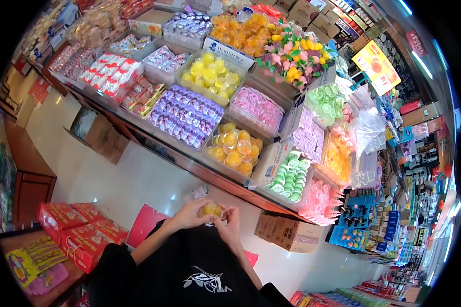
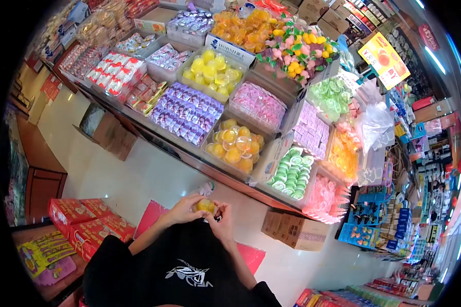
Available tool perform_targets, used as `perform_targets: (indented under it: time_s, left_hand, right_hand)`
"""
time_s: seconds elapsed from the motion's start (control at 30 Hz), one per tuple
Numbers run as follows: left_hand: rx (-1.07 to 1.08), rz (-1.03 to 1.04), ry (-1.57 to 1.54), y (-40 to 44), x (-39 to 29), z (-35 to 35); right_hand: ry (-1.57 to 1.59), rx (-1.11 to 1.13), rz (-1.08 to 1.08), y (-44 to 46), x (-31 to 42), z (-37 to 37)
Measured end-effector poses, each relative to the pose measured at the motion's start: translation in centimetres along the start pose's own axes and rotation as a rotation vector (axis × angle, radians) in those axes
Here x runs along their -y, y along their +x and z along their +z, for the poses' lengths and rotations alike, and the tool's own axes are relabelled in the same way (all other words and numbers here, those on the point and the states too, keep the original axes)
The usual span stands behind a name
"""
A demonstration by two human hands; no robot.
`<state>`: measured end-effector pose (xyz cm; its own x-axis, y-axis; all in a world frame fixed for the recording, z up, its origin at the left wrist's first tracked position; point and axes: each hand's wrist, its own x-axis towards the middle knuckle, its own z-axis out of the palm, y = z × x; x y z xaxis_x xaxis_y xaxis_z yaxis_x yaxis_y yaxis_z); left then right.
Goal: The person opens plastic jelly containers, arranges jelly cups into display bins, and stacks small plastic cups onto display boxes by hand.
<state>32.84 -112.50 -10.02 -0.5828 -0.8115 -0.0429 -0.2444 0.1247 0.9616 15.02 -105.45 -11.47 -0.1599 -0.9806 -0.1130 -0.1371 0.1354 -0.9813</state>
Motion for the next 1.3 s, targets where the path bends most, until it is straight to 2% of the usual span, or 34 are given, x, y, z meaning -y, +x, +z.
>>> perform_targets:
  time_s: [0.27,0.47,0.77,0.93,1.07,1.3]
  left_hand:
    - [-0.06,0.103,0.09,5.2,3.2,-1.5]
    - [0.019,-0.048,0.018,9.6,2.1,-2.5]
    - [0.099,0.1,0.172,15.9,4.9,-2.0]
    - [0.172,0.026,0.17,19.6,4.5,-2.4]
    - [0.146,-0.024,0.149,21.1,5.4,-2.1]
    - [0.179,-0.009,0.154,22.1,6.3,-1.6]
  right_hand:
    - [0.03,-0.014,-0.019,5.9,-0.8,0.3]
    - [0.037,-0.06,-0.004,9.3,-1.0,-0.6]
    - [0.082,-0.155,-0.024,13.9,-1.5,-2.2]
    - [0.045,-0.197,0.039,16.5,-2.4,-3.6]
    - [0.047,-0.209,0.049,18.1,-3.0,-4.1]
    - [0.043,-0.187,0.097,18.5,-3.4,-4.6]
